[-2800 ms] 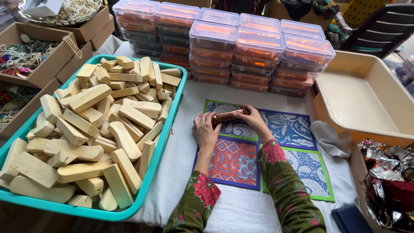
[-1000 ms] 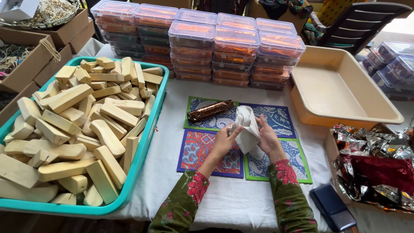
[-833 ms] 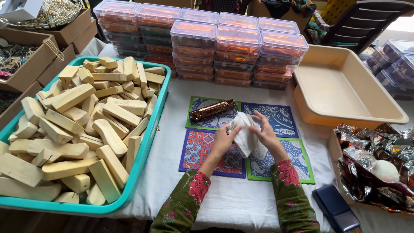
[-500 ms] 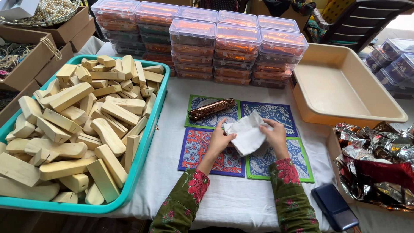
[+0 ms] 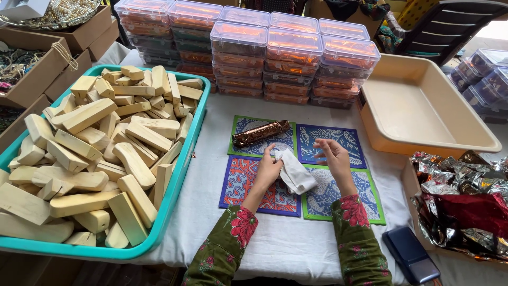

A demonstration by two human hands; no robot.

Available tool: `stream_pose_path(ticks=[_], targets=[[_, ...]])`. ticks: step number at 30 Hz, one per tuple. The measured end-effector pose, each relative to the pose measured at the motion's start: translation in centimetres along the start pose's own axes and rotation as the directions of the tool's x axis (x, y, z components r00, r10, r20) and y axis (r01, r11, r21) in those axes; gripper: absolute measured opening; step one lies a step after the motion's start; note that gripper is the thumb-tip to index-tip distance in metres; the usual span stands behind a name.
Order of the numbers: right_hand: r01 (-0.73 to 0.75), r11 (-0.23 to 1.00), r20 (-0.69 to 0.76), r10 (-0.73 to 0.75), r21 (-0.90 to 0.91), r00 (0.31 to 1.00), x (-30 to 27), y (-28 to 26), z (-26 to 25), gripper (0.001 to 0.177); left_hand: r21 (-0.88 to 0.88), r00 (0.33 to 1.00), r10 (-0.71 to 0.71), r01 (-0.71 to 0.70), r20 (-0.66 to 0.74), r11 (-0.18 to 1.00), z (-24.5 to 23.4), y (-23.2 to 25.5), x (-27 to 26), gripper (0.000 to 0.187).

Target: The person wipes a rectangular block of soap with a white cloth, then wraps it in a sheet of copper-colored foil. The wrapped item is placed on a patterned mat on the table. The person then picks up a clear plastic container and opens it.

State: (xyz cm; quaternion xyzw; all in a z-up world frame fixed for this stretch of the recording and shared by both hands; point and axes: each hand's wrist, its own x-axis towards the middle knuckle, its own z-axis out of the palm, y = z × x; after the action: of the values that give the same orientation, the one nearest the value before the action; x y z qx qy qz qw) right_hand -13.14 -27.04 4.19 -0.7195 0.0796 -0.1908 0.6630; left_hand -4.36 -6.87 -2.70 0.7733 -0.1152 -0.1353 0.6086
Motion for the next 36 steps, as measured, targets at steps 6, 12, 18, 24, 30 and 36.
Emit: stream_pose_path(ticks=[6, 12, 18, 24, 30, 36], targets=[[-0.165, 0.921, 0.145, 0.227, -0.352, 0.963, 0.3, 2.4, 0.6, 0.032, -0.082, 0.999, -0.049, 0.05, 0.016, 0.995, 0.3, -0.4, 0.5, 0.075], [-0.128, 0.965, 0.305, 0.197, -0.23, 0.932, -0.2, 3.4, 2.2, 0.026, -0.463, 0.982, 0.099, -0.015, 0.158, 0.886, 0.4, 1.2, -0.6, 0.09], [0.045, 0.999, 0.183, -0.049, 0.029, 0.982, 0.5, 6.4, 2.0, 0.035, -0.56, 0.935, 0.273, -0.104, 0.227, 0.822, -0.5, 4.7, -2.3, 0.096], [-0.023, 0.977, 0.205, -0.021, 0.213, 0.979, 0.0, 3.3, 2.0, 0.067, -0.577, 0.958, 0.286, -0.249, -0.028, 0.778, -0.9, 6.5, -3.4, 0.06], [-0.184, 0.834, -0.107, 0.15, -0.52, 0.983, -0.7, 0.3, 0.8, 0.082, -0.118, 0.906, 0.33, -0.37, -0.265, 0.922, -1.7, 5.6, -3.2, 0.027], [0.173, 0.368, -0.039, -0.503, -0.914, 0.863, -1.0, 1.0, 2.9, 0.08, 0.0, 0.863, 0.399, -0.42, -0.309, 0.908, -1.7, 5.7, -3.4, 0.024]])
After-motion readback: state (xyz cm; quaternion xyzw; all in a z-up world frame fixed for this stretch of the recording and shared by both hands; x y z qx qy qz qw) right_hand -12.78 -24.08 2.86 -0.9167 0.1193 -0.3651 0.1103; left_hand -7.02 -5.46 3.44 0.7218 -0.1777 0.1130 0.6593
